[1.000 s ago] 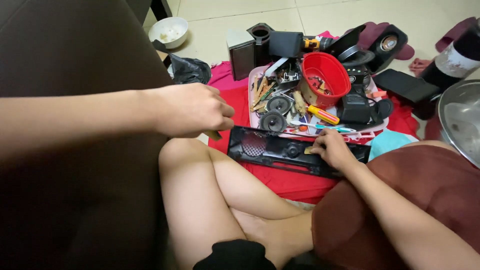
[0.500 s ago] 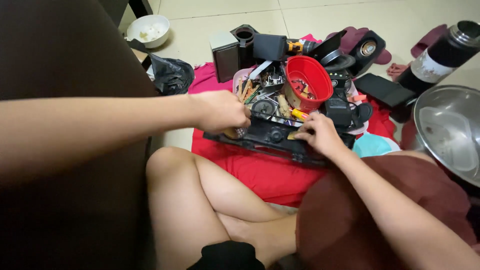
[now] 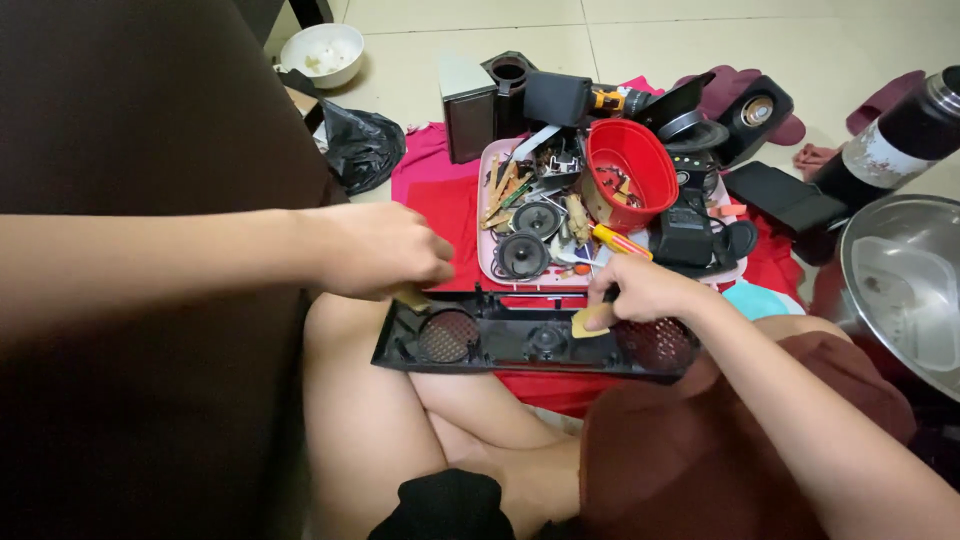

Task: Applying small yellow adhesive putty pads to the back of a plastic speaker housing component.

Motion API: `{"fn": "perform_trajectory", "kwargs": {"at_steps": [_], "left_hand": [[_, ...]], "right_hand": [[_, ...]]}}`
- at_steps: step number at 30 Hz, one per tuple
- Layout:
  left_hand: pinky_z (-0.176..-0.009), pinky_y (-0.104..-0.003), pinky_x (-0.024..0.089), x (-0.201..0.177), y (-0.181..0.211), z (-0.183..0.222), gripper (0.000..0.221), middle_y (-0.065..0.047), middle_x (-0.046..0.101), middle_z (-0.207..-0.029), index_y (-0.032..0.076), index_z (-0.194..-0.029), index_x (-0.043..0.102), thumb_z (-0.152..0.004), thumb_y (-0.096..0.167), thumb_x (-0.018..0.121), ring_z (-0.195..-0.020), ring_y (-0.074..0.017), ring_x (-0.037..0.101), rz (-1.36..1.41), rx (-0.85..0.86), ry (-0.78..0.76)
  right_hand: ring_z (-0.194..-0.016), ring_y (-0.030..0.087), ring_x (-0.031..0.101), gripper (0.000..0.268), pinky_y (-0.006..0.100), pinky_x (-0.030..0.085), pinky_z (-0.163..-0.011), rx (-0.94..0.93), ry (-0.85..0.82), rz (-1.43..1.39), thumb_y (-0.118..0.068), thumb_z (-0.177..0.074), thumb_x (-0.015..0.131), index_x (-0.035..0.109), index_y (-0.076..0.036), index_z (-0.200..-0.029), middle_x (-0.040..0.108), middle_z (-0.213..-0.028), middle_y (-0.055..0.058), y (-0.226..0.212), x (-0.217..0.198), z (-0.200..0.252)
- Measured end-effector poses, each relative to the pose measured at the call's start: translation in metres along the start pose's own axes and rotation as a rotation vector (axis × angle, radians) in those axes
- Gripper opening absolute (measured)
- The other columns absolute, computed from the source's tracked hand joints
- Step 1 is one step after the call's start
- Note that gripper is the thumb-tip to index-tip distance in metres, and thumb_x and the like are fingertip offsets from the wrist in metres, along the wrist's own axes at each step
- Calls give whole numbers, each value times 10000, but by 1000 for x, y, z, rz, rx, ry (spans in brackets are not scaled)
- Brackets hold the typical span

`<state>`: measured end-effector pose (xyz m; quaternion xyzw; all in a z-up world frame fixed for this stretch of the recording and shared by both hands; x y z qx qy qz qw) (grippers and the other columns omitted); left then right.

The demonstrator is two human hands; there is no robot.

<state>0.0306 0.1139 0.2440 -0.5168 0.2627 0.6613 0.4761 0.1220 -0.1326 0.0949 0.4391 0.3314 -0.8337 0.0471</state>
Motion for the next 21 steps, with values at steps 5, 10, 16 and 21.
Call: {"fn": "perform_trajectory", "kwargs": {"at_steps": [5,10,16,21], "left_hand": [[-616,-374,524,-21,10,34,133,8,540,-732,152,-726,499,-785,267,527,-695,-260,620,-97,-42,-26],[-634,-338,530,-26,2,37,47,32,555,-767,199,-766,503,-784,233,476,-702,-208,630,-206,-11,-2],[-643,-317,540,-35,-18,21,177,28,595,-741,170,-766,578,-791,345,592,-706,-192,646,-176,6,-16],[-637,-370,535,-27,-36,-16,213,29,570,-760,170,-757,524,-793,377,559,-700,-216,641,-231,52,93]], "right_hand": [[-889,259,651,246,348,487,-775,33,90,-49,-316,-537,814,741,-236,-758,720,-800,49,1,1,21],[-870,257,644,228,371,486,-756,0,234,-32,-372,-528,817,739,-266,-714,707,-779,32,-14,-13,21],[-856,272,630,224,407,480,-774,-91,400,33,-386,-538,803,714,-240,-683,679,-774,34,-55,-50,8],[-858,286,626,302,411,488,-778,-161,339,161,-387,-521,814,703,-203,-733,679,-777,21,-78,-65,14]]}}
Point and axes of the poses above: each hand's wrist, its own z-axis away from the middle knuckle, its own x-axis out of the palm, y = z × x, the point moved 4 cm from there along -z, towards the middle knuckle
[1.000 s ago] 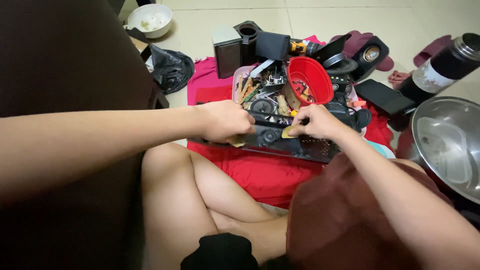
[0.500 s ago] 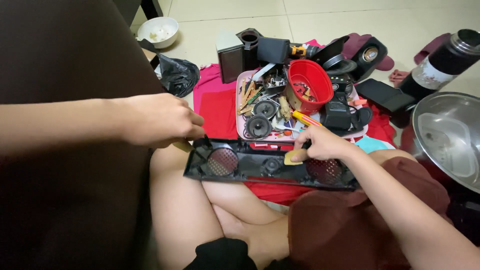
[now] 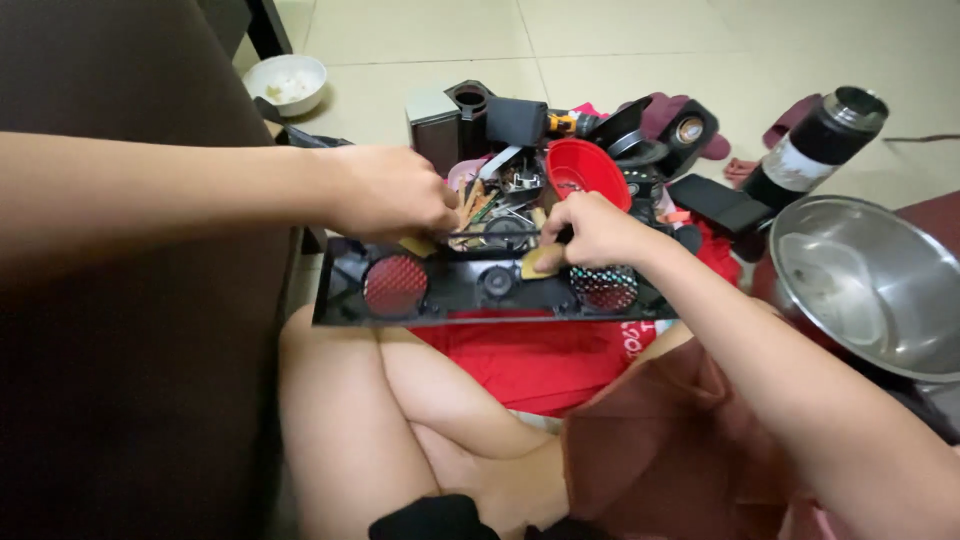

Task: Applying small yellow adhesive putty pads to the back of a plastic speaker housing component.

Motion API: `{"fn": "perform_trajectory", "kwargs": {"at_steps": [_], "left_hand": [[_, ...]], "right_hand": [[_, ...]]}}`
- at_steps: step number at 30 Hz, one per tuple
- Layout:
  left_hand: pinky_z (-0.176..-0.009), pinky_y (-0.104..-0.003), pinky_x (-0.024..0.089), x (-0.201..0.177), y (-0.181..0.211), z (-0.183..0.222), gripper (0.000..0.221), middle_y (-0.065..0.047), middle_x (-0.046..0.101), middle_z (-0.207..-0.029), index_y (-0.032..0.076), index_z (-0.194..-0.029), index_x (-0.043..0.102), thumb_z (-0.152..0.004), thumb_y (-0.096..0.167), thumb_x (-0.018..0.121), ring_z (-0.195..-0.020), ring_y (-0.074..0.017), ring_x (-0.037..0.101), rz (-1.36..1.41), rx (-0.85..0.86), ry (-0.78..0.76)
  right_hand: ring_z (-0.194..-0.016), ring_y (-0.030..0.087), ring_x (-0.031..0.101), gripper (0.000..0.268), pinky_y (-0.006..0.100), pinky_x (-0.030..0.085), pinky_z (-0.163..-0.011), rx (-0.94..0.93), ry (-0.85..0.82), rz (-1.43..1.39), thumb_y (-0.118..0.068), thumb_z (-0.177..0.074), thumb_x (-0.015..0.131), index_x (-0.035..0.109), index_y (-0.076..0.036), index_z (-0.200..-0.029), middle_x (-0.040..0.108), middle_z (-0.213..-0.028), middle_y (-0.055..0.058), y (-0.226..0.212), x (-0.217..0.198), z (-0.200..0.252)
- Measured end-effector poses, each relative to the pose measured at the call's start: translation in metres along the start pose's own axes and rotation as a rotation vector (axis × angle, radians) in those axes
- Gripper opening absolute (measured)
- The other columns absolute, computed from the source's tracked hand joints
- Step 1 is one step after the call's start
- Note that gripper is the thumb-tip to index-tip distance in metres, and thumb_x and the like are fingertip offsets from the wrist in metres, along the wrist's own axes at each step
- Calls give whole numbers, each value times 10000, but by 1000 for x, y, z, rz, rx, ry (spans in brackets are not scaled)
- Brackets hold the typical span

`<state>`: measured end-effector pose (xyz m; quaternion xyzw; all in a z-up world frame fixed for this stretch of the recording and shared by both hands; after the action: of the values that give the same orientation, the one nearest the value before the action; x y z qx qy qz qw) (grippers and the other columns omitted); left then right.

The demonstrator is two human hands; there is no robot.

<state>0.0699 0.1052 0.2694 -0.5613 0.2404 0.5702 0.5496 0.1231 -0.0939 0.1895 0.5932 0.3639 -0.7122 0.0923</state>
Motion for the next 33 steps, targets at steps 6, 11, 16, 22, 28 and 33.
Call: {"fn": "perform_trajectory", "kwargs": {"at_steps": [6,11,16,22,28,33], "left_hand": [[-651,-361,541,37,26,-45,246,31,585,-786,181,-783,504,-759,415,577,-717,-206,638,64,86,50],[-658,-373,541,19,48,-40,223,-4,575,-792,137,-769,525,-794,347,596,-716,-235,637,130,73,-23],[-635,-420,542,23,60,-17,247,-38,571,-779,113,-744,496,-785,337,591,-691,-287,631,148,42,-92],[-603,-420,526,25,75,2,257,-37,558,-735,130,-711,494,-799,359,573,-674,-301,627,186,-17,-119],[-582,-394,518,46,105,-7,226,-22,579,-679,143,-688,565,-772,349,606,-648,-273,634,279,-66,-183],[-638,-402,525,90,131,-19,93,-30,630,-674,205,-691,611,-687,296,626,-704,-282,640,426,-191,-259]], "right_hand": [[-881,303,629,236,429,478,-778,142,-219,-29,-378,-534,790,732,-230,-708,706,-793,38,12,21,65],[-741,218,660,174,324,492,-701,218,-286,-159,-310,-554,803,727,-204,-668,702,-693,21,22,52,107],[-762,217,667,202,322,491,-678,258,-307,-223,-336,-550,811,745,-224,-705,708,-710,17,28,83,113],[-718,217,641,176,308,482,-691,193,-243,-212,-315,-535,816,725,-205,-636,680,-682,7,13,68,119],[-843,291,623,167,352,465,-782,113,-95,-271,-271,-571,797,724,-162,-674,669,-806,77,8,73,133],[-946,323,601,183,382,436,-848,50,-70,-277,-303,-532,804,729,-191,-655,661,-971,62,-9,72,142]]}}
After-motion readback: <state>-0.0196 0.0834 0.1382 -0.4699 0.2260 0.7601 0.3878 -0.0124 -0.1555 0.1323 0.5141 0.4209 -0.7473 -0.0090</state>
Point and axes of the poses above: each hand's wrist, its own z-axis away from the middle knuckle, its own x-axis out of the palm, y = z × x, the point moved 4 cm from there along -z, towards the middle knuckle
